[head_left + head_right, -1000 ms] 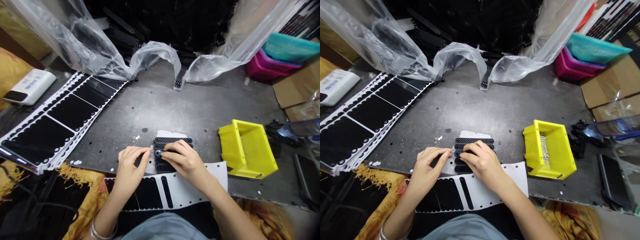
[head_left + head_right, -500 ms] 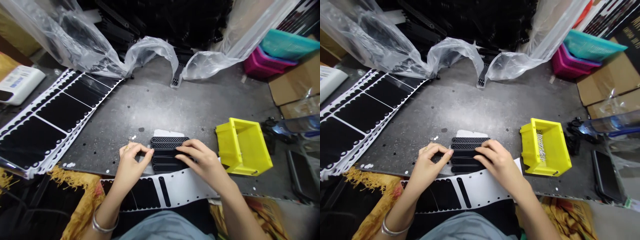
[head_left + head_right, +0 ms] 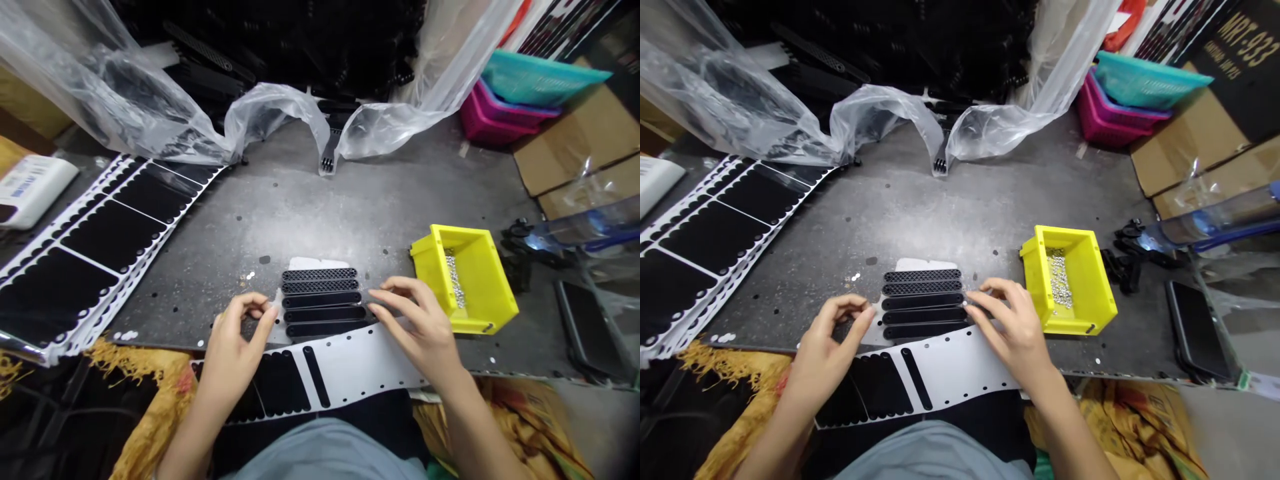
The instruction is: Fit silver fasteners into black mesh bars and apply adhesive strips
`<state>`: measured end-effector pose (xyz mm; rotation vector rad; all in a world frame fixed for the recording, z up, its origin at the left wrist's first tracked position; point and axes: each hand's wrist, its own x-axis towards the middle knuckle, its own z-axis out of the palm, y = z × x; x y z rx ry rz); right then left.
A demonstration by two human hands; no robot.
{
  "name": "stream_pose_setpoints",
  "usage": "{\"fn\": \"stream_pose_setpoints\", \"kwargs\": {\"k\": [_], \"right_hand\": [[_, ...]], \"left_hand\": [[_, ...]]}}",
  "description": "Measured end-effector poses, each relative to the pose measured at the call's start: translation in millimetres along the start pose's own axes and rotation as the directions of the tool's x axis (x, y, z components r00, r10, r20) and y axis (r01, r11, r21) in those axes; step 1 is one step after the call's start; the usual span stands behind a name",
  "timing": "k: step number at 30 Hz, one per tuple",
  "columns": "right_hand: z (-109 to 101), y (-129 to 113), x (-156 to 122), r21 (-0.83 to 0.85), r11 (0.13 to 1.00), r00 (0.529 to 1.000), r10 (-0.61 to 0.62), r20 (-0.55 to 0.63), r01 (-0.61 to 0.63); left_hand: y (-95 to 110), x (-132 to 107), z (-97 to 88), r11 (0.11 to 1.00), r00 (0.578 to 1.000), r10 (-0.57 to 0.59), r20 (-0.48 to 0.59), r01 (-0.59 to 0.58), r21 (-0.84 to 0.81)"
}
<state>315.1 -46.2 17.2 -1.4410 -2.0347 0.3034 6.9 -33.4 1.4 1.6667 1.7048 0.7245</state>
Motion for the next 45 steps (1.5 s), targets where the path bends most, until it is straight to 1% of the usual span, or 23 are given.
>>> {"fn": "stream_pose_setpoints", "kwargs": {"k": [2,3,6,7,8,11,13,15,17,18,19,20,22,23,24,25,26,27,29,32,34,38,45], "right_hand": [[-12,0,-19,-0.065,0.998,0.995,0.013,0.096,-0.006],[-16,-2,-27,-0.112,0.994,0.994,0.018,0.111,-0.005],[-17,-22,-44,-0.241,0.969,0.998,0.037,-0.060,-0.050],[-13,-31,-47,-0.220,0.975,0.996,0.020,-0.084,-0.038],[-9,-40,-49,-0.162,0.987,0.998,-0.007,-0.065,-0.004],[12,-61,-53,0.057,0.991,0.990,-0.125,0.069,0.121],[25,-67,-58,0.069,0.985,0.986,-0.161,0.053,0.157],[32,-66,-65,0.067,0.977,0.979,-0.202,0.015,0.200],[29,-61,-75,0.128,0.960,0.967,-0.253,0.021,0.248],[23,-57,-80,0.205,0.947,0.964,-0.263,0.046,0.249],[14,-53,-83,0.313,0.928,0.968,-0.238,0.086,0.200],[4,-49,-86,0.438,0.893,0.977,-0.175,0.120,0.106],[-17,-41,-85,0.662,0.739,0.988,0.032,0.150,-0.124],[-25,-38,-80,0.716,0.666,0.979,0.146,0.145,-0.206],[-30,-35,-72,0.720,0.649,0.964,0.236,0.119,-0.247],[-32,-34,-61,0.671,0.695,0.956,0.282,0.076,-0.259],[-29,-34,-48,0.575,0.781,0.960,0.280,0.029,-0.245],[-23,-35,-33,0.446,0.867,0.970,0.243,0.009,-0.222],[-3,-38,-2,0.234,0.967,0.995,0.096,0.016,-0.097],[31,-41,38,0.131,0.981,0.985,-0.152,0.078,0.141],[48,-41,56,0.097,0.965,0.963,-0.252,0.097,0.243],[62,-35,70,0.116,0.950,0.940,-0.305,0.155,0.290],[64,-36,74,0.138,0.956,0.934,-0.284,0.218,0.259]], "left_hand": [[-1,-20,-3.2,0.999,0.999,0.030,0.043,-0.032,0.044],[0,-30,-3.3,0.995,0.994,0.067,0.081,-0.073,0.075],[7,-48,3.7,0.968,0.960,0.195,0.203,-0.222,0.121],[11,-51,7.6,0.956,0.942,0.232,0.243,-0.267,0.119],[15,-53,11.7,0.946,0.923,0.267,0.279,-0.307,0.110],[25,-56,21.5,0.916,0.873,0.350,0.341,-0.395,0.071],[31,-58,25.4,0.907,0.860,0.374,0.346,-0.418,0.058],[34,-60,29.0,0.906,0.864,0.381,0.329,-0.420,0.052],[35,-62,34.7,0.910,0.884,0.383,0.268,-0.410,0.051],[34,-62,39.0,0.908,0.894,0.394,0.212,-0.414,0.058],[33,-63,44.2,0.899,0.897,0.419,0.142,-0.432,0.075],[31,-64,50.3,0.881,0.887,0.458,0.065,-0.462,0.104],[27,-65,63.2,0.815,0.823,0.566,-0.055,-0.548,0.189],[26,-65,68.6,0.776,0.781,0.618,-0.087,-0.589,0.227],[25,-65,72.4,0.740,0.744,0.661,-0.099,-0.625,0.249],[26,-64,73.8,0.715,0.717,0.690,-0.102,-0.652,0.255],[27,-61,72.4,0.706,0.706,0.701,-0.105,-0.663,0.250],[28,-57,68.0,0.717,0.714,0.691,-0.115,-0.655,0.240],[29,-43,52.2,0.797,0.785,0.598,-0.161,-0.563,0.217],[24,-11,23.3,0.937,0.913,0.339,-0.227,-0.308,0.163],[17,10,10.5,0.976,0.960,0.203,-0.192,-0.183,0.118],[8,34,7.8,0.996,0.994,0.090,-0.069,-0.089,0.014],[9,39,13.8,0.998,0.999,0.039,-0.023,-0.040,-0.047]]}}
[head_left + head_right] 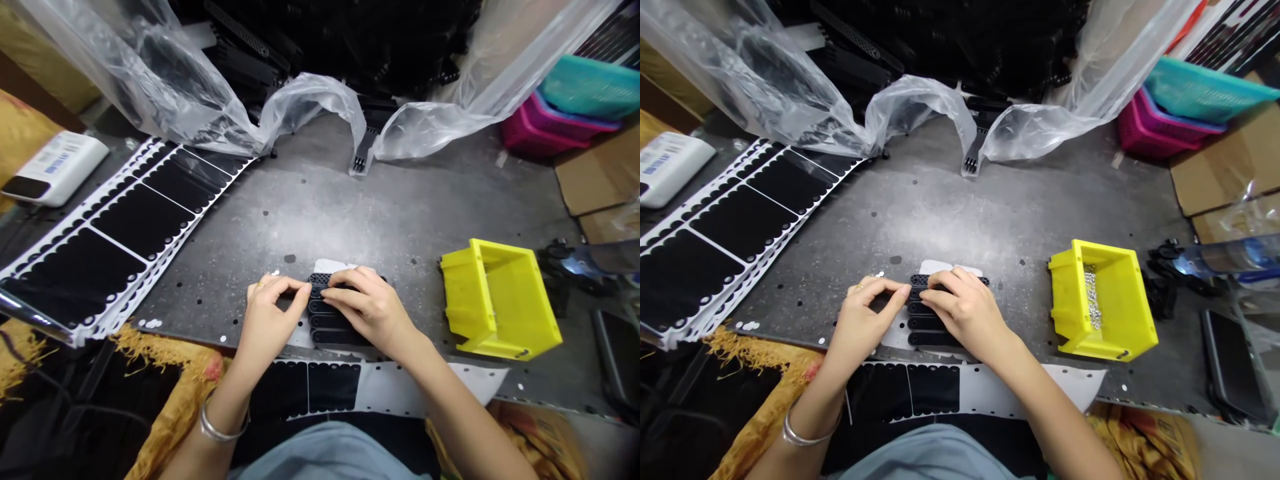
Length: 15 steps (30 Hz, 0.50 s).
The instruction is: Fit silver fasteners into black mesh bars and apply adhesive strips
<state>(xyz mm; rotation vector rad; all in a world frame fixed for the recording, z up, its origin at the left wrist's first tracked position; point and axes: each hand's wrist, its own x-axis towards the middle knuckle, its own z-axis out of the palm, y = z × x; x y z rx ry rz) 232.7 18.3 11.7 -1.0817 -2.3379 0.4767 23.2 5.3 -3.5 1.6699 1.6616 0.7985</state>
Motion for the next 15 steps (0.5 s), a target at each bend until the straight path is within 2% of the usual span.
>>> {"fn": "stream_pose_setpoints", "kwargs": {"k": [3,5,7,9,12,15], "right_hand": [[-15,-1,-4,0.020,0.999,0.999,0.044,0.028,-0.045],[-29,3,-14,0.064,0.986,0.988,0.155,0.024,-0.157],[-40,10,-25,0.145,0.946,0.957,0.290,0.018,-0.289],[-44,19,-35,0.224,0.910,0.934,0.358,-0.002,-0.349],[-40,28,-40,0.266,0.911,0.939,0.341,-0.052,-0.316],[-35,28,-40,0.208,0.948,0.961,0.262,-0.083,-0.240]], "left_hand": [[-1,3,-0.5,1.000,1.000,-0.019,0.023,0.019,-0.001],[-1,4,-0.4,1.000,0.999,-0.029,0.027,0.029,-0.004],[-1,4,-0.1,0.999,0.999,-0.031,0.025,0.031,-0.010],[-1,4,0.2,0.999,0.999,-0.032,0.020,0.032,-0.019],[-1,6,0.5,0.999,0.999,-0.031,0.013,0.031,-0.018],[-2,9,-0.4,1.000,1.000,-0.008,0.017,0.008,0.005]]}}
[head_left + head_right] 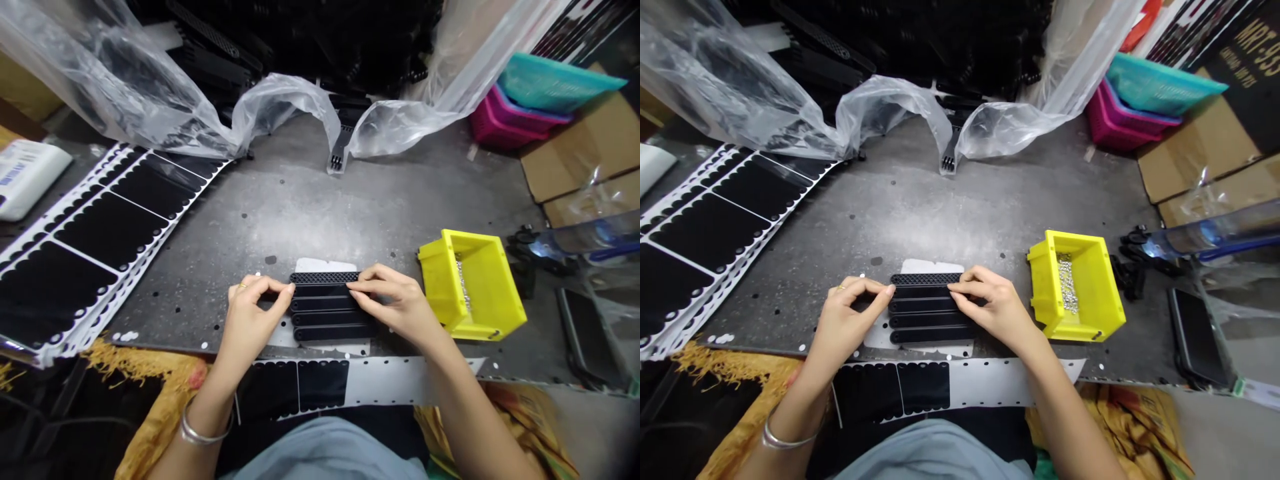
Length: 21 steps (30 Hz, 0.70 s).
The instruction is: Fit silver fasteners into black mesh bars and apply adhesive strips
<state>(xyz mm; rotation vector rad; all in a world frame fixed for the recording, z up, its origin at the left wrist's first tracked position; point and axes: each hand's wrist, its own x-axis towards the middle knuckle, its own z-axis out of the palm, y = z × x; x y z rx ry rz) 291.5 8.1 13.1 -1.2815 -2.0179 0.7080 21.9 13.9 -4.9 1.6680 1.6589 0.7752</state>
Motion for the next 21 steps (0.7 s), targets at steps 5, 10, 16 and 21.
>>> {"fn": "stream_pose_setpoints", "kwargs": {"k": [5,10,16,21], "right_hand": [[-10,-24,-35,-0.253,0.967,0.982,-0.034,-0.187,-0.015],[-22,-49,-104,-0.297,0.952,0.990,0.101,0.095,-0.068],[-20,-45,-136,-0.163,0.985,0.998,0.048,-0.035,-0.053],[15,-47,-130,-0.200,0.978,0.991,-0.080,-0.105,0.058]], "left_hand": [[11,-27,-3.9,0.988,0.970,0.146,-0.193,-0.134,0.074],[37,-84,7.9,0.868,0.864,0.496,0.089,-0.493,-0.051],[46,-96,29.4,0.850,0.793,0.485,0.369,-0.527,0.015],[48,-95,34.1,0.913,0.847,0.397,0.354,-0.405,-0.053]]}}
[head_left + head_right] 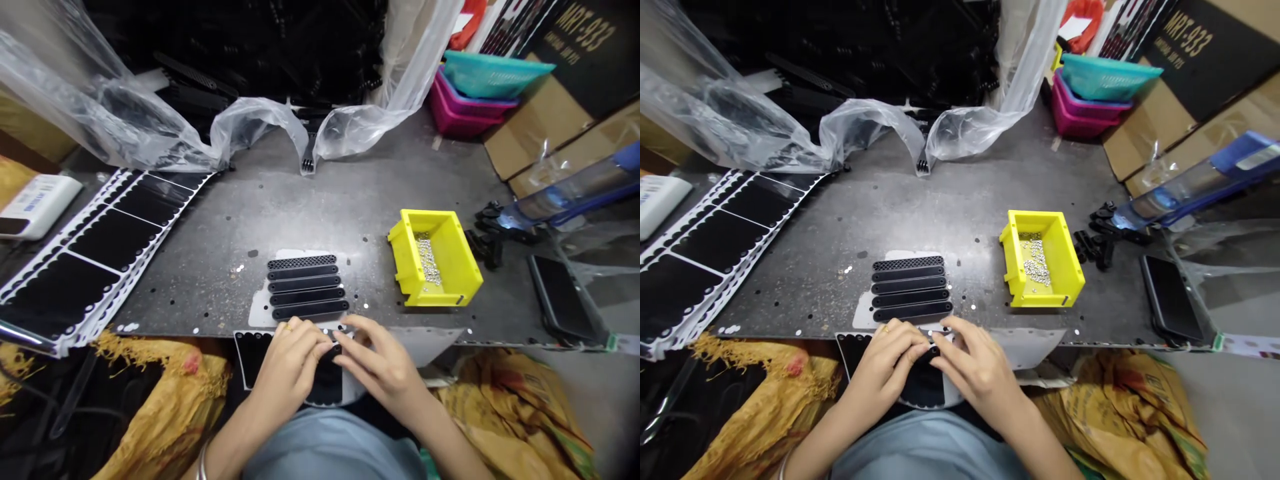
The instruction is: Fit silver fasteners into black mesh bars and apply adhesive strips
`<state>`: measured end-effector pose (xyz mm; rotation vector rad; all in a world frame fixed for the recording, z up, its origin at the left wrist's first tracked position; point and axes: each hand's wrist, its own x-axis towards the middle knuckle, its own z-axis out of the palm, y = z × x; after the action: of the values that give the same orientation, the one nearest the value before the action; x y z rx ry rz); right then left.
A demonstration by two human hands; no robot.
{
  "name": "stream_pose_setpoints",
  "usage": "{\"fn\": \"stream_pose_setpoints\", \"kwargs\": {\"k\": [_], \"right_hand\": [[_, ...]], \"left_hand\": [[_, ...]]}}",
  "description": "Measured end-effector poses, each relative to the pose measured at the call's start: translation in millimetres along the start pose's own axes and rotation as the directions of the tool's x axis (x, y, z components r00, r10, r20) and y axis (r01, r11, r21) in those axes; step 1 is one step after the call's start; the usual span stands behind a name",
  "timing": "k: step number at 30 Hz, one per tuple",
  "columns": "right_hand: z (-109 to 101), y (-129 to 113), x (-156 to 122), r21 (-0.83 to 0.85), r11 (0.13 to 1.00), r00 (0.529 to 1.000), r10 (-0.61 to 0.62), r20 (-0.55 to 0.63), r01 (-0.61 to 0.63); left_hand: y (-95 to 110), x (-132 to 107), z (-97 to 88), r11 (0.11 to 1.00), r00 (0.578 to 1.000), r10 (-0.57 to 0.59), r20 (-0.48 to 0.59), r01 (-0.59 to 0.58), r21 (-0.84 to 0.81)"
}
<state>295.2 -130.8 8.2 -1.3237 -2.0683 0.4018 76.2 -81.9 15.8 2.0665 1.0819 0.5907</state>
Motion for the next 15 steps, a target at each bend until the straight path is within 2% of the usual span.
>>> {"fn": "stream_pose_setpoints", "kwargs": {"k": [2,4,8,12,14,15], "right_hand": [[10,-4,-2,-0.013,0.995,0.994,-0.101,-0.049,0.100],[12,-7,-6,-0.011,0.989,0.988,-0.149,-0.046,0.148],[8,-8,-6,0.168,0.986,0.999,0.005,-0.032,0.000],[3,-10,2,0.362,0.928,0.995,0.100,-0.016,-0.087],[-5,-9,4,0.516,0.834,0.981,0.153,0.119,-0.193],[-11,-7,4,0.610,0.747,0.964,0.176,0.201,-0.264]], "left_hand": [[2,-1,2.6,0.997,0.997,-0.069,-0.045,0.068,-0.028],[4,-3,5.9,0.992,0.989,-0.123,-0.083,0.119,-0.049],[8,-4,11.2,0.991,0.990,-0.126,-0.070,0.122,-0.062],[5,-4,10.5,0.993,0.989,-0.113,-0.095,0.110,-0.041],[-3,-7,9.9,0.996,0.980,-0.068,-0.186,0.079,0.053],[-8,-9,10.5,0.990,0.968,-0.018,-0.249,0.052,0.130]]}}
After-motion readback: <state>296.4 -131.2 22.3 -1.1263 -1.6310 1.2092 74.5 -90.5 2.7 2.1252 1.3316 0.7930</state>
